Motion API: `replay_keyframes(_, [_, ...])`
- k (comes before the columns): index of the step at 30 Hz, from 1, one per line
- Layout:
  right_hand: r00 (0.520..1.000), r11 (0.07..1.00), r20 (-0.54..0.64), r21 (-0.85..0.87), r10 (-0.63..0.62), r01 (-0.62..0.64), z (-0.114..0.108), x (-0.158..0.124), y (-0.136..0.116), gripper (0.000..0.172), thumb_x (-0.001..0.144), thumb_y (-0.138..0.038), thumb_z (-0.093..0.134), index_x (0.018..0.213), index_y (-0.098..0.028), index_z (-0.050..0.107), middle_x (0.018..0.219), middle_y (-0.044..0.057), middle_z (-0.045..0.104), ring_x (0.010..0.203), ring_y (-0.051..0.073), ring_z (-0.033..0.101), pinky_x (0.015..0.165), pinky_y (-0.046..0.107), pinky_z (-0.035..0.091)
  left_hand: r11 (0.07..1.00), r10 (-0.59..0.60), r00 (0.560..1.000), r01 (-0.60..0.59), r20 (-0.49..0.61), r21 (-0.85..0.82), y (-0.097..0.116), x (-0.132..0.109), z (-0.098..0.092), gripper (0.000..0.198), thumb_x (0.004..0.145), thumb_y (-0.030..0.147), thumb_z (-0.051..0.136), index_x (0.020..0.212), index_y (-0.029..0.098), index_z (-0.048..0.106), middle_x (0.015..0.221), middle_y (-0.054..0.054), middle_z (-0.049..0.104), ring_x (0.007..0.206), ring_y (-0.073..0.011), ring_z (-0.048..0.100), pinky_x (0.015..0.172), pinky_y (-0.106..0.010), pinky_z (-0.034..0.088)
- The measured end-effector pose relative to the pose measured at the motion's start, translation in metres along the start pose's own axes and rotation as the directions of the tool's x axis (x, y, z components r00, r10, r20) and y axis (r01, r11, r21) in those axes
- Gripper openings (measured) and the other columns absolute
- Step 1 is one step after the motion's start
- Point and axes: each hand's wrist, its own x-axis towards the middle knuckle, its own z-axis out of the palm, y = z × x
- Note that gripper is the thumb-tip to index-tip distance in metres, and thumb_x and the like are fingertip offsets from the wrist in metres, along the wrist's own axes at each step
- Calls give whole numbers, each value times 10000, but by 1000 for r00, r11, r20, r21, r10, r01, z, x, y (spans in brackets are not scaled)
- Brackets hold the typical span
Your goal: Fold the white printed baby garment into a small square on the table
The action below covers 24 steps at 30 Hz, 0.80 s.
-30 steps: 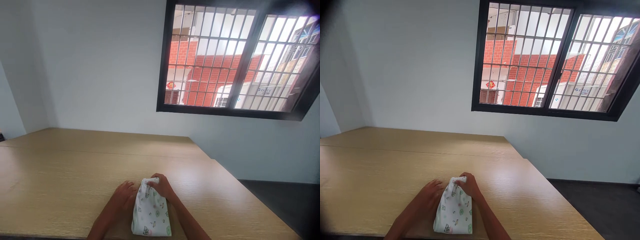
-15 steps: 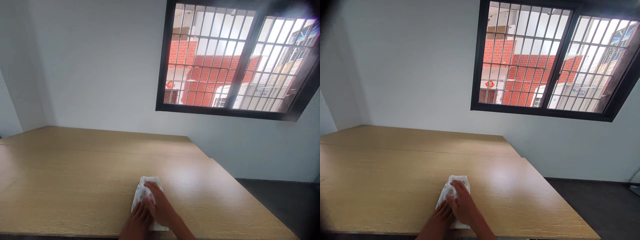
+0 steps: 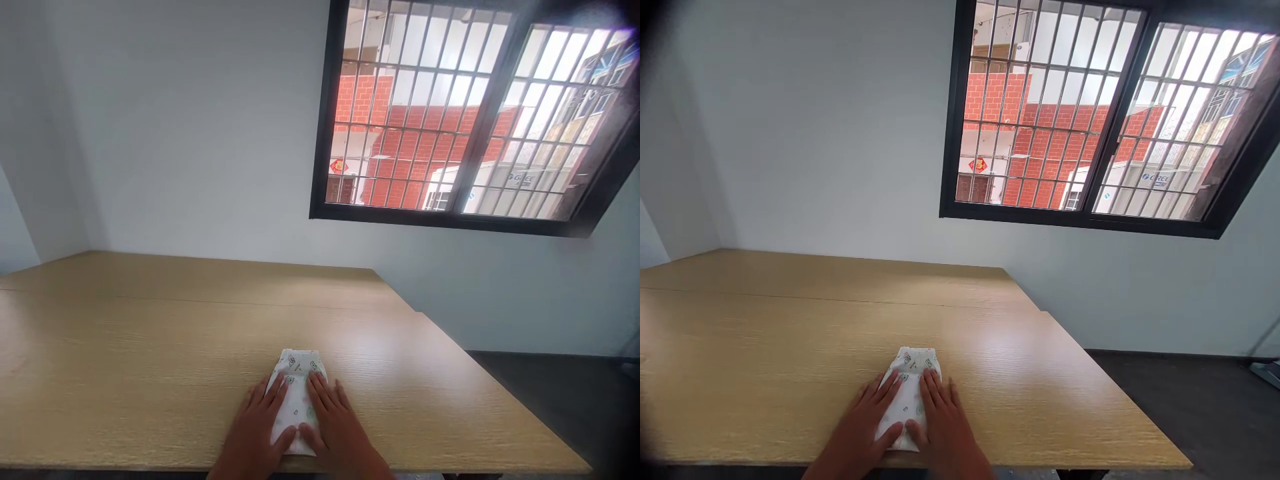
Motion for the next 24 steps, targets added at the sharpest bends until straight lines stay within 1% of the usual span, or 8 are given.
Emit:
replay_keyframes(3, [995, 994, -7, -43, 98, -98, -2, -8, 5, 702, 1005, -501, 328, 1543, -68, 202, 1559, 81, 25, 1462, 297, 43, 1171, 585, 71, 1000, 4, 999, -4, 49, 4, -1, 0, -9, 610, 1007, 380, 446, 1529, 144, 236, 1555, -43, 58, 1442, -299, 64, 1174, -555, 171])
replay_keyframes(5, [992, 992, -10, -44, 122, -122, -1, -7, -1, 672, 1016, -466, 278, 1535, -43, 216, 1555, 93, 25, 1458, 311, 38, 1158, 610, 74, 998, 69, 997, -69, 22, 3, 5, 9, -10, 536, 1016, 297, 398, 1517, 146, 280, 1555, -49, 77, 1440, -296, 32, 1165, -569, 174])
replay_keyframes(8, [999, 999, -11, -8, 47, -47, 1, 2, -18, 627, 1025, -398, 236, 1540, -42, 194, 1556, 79, 13, 1461, 281, 26, 1175, 575, 78, 980, 196, 979, -197, -57, -4, 15, 26, -4, 590, 914, 120, 418, 1496, 118, 323, 1547, -81, 147, 1439, -264, 88, 1172, -529, 186])
replay_keyframes(10, [1000, 1000, 10, 25, 17, -17, 3, 6, -24, 635, 1016, -391, 278, 1545, -52, 183, 1557, 70, 19, 1463, 267, 38, 1187, 546, 94, 970, 240, 968, -242, -72, -12, 14, 31, 2, 642, 863, 92, 453, 1491, 94, 322, 1534, -105, 197, 1429, -256, 158, 1170, -508, 208])
replay_keyframes(15, [994, 993, 26, 37, 110, -111, -1, -3, 2, 650, 997, -417, 349, 1542, -82, 240, 1555, 76, 92, 1457, 311, 87, 1166, 609, 82, 970, 244, 967, -243, -71, 16, -29, 8, 4, 537, 1021, 273, 413, 1522, 154, 260, 1541, -79, 183, 1422, -264, 184, 1140, -524, 253])
replay_keyframes(18, [990, 991, -44, 20, 134, -133, -13, -11, 14, 609, 1004, -405, 340, 1522, -87, 314, 1552, 87, 165, 1456, 326, 86, 1158, 627, 98, 973, 223, 961, -210, -162, 93, -52, -10, 3, 486, 1038, 270, 368, 1511, 177, 308, 1525, -70, 240, 1396, -260, 267, 1105, -501, 329])
replay_keyframes(21, [987, 999, -161, 17, -25, 28, -20, 2, 6, 542, 1030, -375, 304, 1507, -123, 354, 1555, 78, 207, 1465, 276, 93, 1181, 563, 140, 936, 325, 909, -269, -262, 226, -44, -10, 16, 442, 1012, 250, 387, 1430, 118, 449, 1476, -108, 340, 1346, -287, 364, 1048, -463, 433])
replay_keyframes(24, [960, 982, -212, -7, -184, 186, -14, 39, -7, 502, 1012, -334, 376, 1487, -174, 378, 1553, 67, 244, 1464, 259, 120, 1175, 588, 66, 798, 578, 764, -454, -287, 397, -16, 0, 46, 407, 970, 251, 480, 1333, 80, 546, 1354, -144, 494, 1214, -321, 519, 942, -413, 548])
